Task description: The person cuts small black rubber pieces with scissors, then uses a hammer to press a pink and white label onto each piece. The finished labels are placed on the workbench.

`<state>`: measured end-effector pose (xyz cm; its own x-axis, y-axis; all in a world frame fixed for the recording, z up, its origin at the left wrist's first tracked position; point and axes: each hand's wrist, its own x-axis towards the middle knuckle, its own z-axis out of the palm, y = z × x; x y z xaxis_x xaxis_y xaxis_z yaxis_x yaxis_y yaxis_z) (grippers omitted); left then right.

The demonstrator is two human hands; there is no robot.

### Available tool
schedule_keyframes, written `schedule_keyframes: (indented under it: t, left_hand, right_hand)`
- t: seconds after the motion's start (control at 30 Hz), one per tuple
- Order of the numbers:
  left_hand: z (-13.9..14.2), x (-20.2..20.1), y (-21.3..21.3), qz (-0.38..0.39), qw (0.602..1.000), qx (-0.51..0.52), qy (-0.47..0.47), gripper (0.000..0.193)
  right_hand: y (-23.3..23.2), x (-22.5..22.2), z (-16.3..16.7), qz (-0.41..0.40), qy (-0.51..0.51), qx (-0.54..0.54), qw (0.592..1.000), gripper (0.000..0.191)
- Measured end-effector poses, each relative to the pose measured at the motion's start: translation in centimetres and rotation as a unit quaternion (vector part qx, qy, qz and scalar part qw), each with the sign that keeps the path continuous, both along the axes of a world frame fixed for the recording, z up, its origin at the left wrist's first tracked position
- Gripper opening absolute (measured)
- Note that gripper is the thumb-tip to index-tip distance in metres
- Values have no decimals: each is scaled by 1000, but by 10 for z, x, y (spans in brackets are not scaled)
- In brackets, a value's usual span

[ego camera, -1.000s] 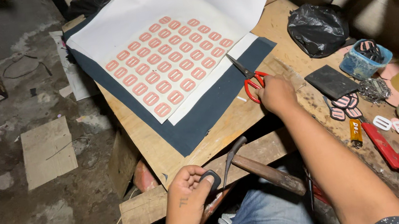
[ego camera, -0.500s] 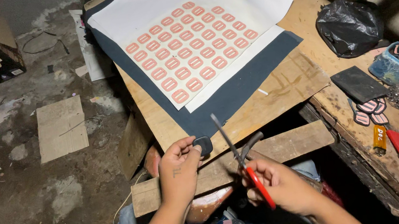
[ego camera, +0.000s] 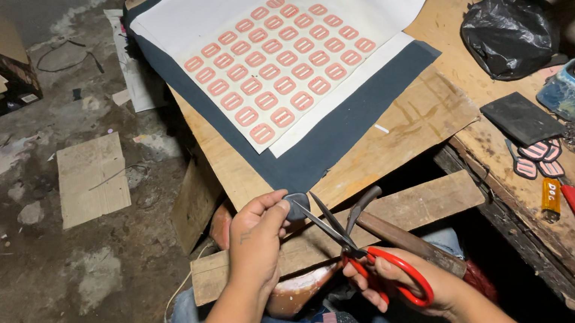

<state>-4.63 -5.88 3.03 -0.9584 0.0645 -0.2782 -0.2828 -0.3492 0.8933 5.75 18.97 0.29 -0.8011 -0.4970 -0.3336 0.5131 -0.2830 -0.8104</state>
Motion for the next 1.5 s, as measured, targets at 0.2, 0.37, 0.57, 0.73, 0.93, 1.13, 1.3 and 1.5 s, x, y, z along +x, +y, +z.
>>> schedule_keyframes:
  t: [0.2,0.37,0.57,0.73,0.93,1.13,1.3,1.5]
  left_hand:
    - [6,2,-6,-28,998,49,-1,26]
    - [12,1,-8,-60,998,12,15,27]
    - [8,1,-10,-66,997,-42,26,28]
    - [3,2,-10,-64,996,-58,35,28]
    - [8,4,-10,-66,993,-85,37,28]
    - [13,4,-10,-71,990,-120,21,28]
    - [9,5,-8,-63,988,-140,28,28]
    - [6,4,-4,-38,999,-25,29,32]
  right_hand:
    - [10,-8,6,47,6,37,998,60]
    - [16,-12,12,81,32,76,993,59]
    - [9,-9,7,60,23,108,992,52]
    - [3,-5,2,25,-24,189,981,39]
    - [-3,0,5,-4,-69,247,966,31]
    - [-6,-1,12,-11,-82,274,958,27]
    - [-4,3,10,-7,-35,307,951,25]
    - [-10,11,6,-5,17,120,993,41]
